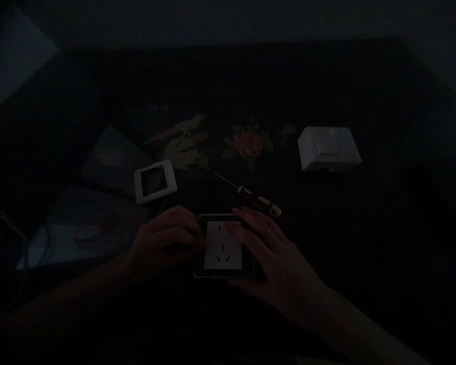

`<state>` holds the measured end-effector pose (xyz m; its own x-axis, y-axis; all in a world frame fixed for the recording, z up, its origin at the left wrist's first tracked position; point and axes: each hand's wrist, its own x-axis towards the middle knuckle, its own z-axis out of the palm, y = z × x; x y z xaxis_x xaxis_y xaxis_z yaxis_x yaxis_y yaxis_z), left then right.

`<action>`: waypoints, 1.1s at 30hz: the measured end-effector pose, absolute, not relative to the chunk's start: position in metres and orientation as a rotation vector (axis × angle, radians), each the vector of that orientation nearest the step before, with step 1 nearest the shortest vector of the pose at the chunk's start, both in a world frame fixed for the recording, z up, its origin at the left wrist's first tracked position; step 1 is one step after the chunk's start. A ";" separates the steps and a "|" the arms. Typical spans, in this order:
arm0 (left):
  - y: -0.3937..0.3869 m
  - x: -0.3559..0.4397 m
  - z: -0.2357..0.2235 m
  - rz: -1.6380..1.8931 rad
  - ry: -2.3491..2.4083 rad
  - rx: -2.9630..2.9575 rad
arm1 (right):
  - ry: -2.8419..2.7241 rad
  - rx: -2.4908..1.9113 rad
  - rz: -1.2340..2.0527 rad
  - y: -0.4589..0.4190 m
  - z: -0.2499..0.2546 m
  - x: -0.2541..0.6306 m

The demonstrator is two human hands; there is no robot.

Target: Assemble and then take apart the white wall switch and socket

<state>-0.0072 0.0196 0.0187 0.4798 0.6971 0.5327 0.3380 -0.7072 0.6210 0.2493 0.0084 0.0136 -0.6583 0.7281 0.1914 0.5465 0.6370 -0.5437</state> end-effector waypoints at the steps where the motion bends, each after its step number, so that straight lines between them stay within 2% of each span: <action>1: 0.020 -0.008 0.019 1.118 0.858 2.306 | -2.468 -1.014 0.632 0.008 0.013 0.249; 26: 0.019 -0.008 0.017 1.061 0.857 2.223 | -2.501 -0.984 0.581 0.008 0.015 0.249; 33: 0.020 -0.010 0.023 1.103 1.101 2.055 | -2.520 -1.000 0.595 0.009 0.017 0.248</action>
<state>-0.0098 0.0197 0.0233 0.3261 0.8558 0.4016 0.3999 -0.5099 0.7616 0.2484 0.0090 0.0171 -0.6827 0.7092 0.1758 0.5558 0.6603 -0.5051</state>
